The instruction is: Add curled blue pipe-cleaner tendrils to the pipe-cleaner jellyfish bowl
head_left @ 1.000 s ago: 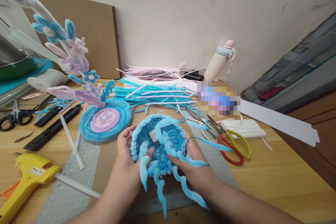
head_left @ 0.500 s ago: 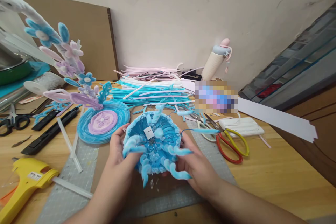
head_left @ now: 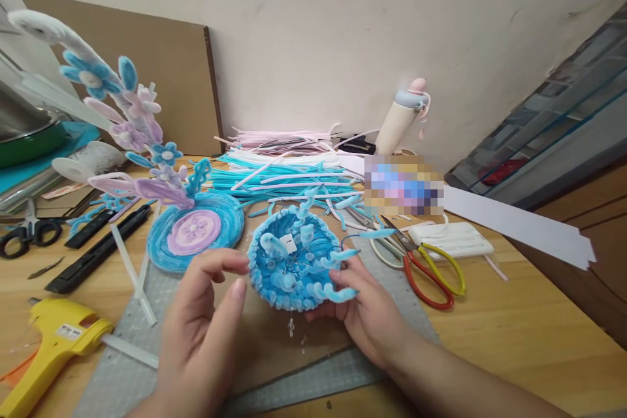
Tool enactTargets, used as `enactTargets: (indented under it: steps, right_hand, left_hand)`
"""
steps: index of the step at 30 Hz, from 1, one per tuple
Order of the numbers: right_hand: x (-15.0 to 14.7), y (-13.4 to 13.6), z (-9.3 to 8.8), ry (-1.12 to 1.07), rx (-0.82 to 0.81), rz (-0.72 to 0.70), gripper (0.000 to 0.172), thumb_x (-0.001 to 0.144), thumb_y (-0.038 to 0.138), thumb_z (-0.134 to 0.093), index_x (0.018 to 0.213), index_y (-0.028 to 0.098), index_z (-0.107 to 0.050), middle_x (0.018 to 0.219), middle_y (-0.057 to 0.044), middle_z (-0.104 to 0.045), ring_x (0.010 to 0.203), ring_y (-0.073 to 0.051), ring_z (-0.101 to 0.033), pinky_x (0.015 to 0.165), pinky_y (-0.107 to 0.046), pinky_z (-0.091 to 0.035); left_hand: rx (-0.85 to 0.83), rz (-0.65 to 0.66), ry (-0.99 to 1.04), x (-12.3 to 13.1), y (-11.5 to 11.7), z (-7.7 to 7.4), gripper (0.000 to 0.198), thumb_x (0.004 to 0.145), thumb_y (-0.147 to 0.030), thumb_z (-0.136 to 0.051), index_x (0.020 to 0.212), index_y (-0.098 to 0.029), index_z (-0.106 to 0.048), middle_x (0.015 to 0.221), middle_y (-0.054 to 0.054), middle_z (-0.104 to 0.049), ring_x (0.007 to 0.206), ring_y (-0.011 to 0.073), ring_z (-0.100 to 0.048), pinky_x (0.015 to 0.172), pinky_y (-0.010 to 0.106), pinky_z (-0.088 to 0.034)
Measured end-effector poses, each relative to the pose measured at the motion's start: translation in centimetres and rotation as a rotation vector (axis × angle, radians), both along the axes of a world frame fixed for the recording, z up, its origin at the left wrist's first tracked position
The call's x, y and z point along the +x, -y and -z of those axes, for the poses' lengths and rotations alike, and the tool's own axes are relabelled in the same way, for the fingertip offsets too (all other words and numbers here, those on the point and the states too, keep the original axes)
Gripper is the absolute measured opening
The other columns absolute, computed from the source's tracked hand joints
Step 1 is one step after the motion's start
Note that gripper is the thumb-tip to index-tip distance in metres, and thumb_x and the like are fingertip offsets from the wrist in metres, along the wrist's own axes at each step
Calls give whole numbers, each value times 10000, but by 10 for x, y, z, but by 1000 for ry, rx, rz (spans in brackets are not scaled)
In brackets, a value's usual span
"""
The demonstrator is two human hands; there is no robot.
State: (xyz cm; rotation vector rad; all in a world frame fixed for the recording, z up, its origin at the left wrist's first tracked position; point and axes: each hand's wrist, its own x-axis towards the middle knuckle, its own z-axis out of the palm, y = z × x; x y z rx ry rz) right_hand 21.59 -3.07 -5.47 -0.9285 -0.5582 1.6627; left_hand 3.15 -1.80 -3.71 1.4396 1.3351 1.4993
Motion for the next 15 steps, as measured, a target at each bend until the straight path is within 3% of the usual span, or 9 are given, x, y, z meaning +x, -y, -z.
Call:
enactTargets:
  steps: [3, 5, 15]
  right_hand:
    - [0, 0, -1, 20, 31, 5, 335, 804, 297, -655, 1103, 231, -520, 1028, -36, -676, 789, -187, -673, 607, -306, -571]
    - [0, 1, -1, 25, 39, 3, 349, 806, 303, -659, 1117, 232, -518, 1043, -39, -671, 804, -189, -671, 615, -305, -570]
    - [0, 4, 3, 41, 49, -21, 340, 819, 301, -652, 1123, 242, -512, 1095, -27, -643, 832, -183, -655, 608, -280, -548]
  left_hand:
    - [148, 164, -192, -1, 9, -8, 217, 891, -290, -493, 1013, -335, -666, 1005, 3, -637, 1027, 251, -529, 942, 364, -354]
    - [196, 199, -254, -1, 12, -9, 289, 902, -322, -451, 1081, -357, -676, 1122, 4, -646, 1099, 270, -522, 983, 382, -339]
    - [214, 351, -374, -3, 12, -5, 415, 942, -401, -354, 1281, -376, -591, 1314, -11, -632, 1204, 289, -501, 1058, 425, -302]
